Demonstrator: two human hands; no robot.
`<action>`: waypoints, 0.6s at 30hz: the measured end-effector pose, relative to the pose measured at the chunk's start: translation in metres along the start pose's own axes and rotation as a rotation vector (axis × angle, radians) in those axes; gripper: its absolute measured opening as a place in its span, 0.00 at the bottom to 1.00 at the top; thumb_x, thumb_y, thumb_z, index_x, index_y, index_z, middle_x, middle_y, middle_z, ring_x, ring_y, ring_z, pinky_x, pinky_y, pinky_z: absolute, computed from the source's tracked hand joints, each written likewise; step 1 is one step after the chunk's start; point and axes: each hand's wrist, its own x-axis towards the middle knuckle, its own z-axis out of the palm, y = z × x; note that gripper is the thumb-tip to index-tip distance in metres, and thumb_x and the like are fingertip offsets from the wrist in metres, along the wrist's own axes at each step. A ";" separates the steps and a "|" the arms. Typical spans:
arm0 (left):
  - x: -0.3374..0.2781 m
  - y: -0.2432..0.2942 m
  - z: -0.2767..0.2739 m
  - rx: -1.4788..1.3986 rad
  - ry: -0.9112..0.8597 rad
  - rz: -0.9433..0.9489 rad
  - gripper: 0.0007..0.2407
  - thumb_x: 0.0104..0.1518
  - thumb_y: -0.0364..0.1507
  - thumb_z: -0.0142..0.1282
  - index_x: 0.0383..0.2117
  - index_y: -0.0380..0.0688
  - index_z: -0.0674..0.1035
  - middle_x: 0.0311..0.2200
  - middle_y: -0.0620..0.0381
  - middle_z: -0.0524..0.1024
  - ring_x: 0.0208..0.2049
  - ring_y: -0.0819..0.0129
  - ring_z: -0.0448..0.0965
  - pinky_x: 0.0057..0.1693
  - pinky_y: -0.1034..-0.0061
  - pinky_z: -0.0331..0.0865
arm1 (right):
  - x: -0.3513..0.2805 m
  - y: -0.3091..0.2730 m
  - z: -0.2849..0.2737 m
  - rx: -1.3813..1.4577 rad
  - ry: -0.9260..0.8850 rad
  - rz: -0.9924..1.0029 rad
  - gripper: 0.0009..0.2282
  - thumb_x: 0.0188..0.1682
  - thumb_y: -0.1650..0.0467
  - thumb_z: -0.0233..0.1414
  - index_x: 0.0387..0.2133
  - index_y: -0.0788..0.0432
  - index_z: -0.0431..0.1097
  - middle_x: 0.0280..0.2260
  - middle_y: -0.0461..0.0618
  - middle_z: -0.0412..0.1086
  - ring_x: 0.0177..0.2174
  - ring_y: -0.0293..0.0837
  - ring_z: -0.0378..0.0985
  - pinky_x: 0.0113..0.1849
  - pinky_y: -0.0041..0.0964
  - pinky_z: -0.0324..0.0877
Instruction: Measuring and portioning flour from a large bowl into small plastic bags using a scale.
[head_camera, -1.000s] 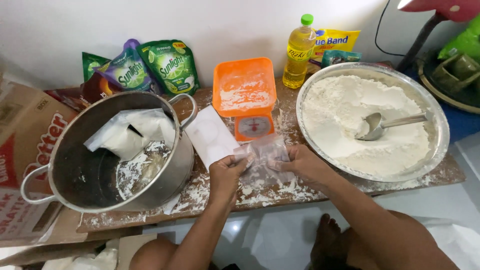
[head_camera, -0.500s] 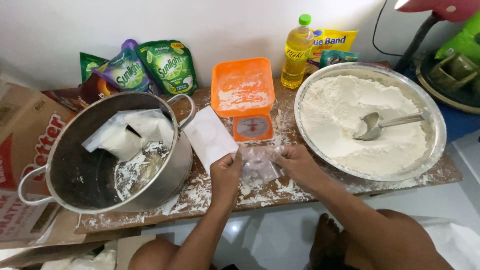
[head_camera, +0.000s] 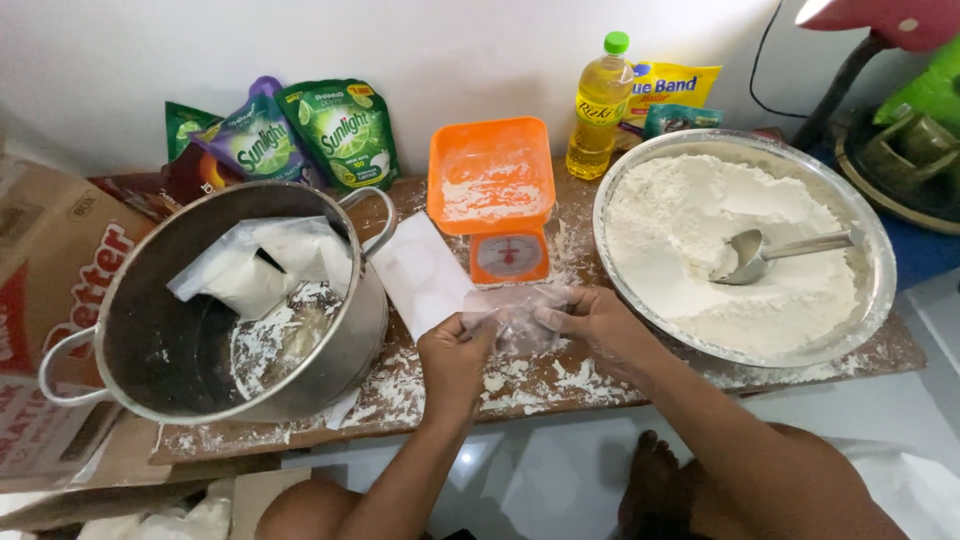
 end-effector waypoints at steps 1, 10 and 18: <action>0.003 -0.002 -0.001 0.001 0.002 -0.002 0.01 0.52 0.20 0.65 0.26 0.34 0.85 0.16 0.50 0.80 0.23 0.78 0.72 0.33 0.76 0.72 | 0.000 0.001 0.000 0.000 -0.001 0.002 0.10 0.44 0.76 0.63 0.38 0.70 0.78 0.28 0.56 0.78 0.28 0.43 0.82 0.36 0.38 0.79; 0.012 -0.020 -0.014 0.139 -0.085 0.136 0.23 0.45 0.31 0.78 0.42 0.34 0.76 0.20 0.47 0.80 0.18 0.71 0.79 0.30 0.78 0.72 | -0.017 -0.021 0.010 -0.177 0.155 -0.048 0.09 0.52 0.73 0.57 0.26 0.70 0.77 0.20 0.54 0.73 0.23 0.39 0.72 0.33 0.39 0.75; 0.000 -0.010 -0.009 0.443 -0.190 0.258 0.36 0.50 0.25 0.61 0.70 0.38 0.61 0.30 0.43 0.77 0.23 0.67 0.74 0.35 0.75 0.73 | -0.023 -0.026 0.018 -0.202 0.146 -0.083 0.12 0.52 0.71 0.59 0.21 0.69 0.75 0.17 0.53 0.71 0.20 0.39 0.72 0.32 0.39 0.75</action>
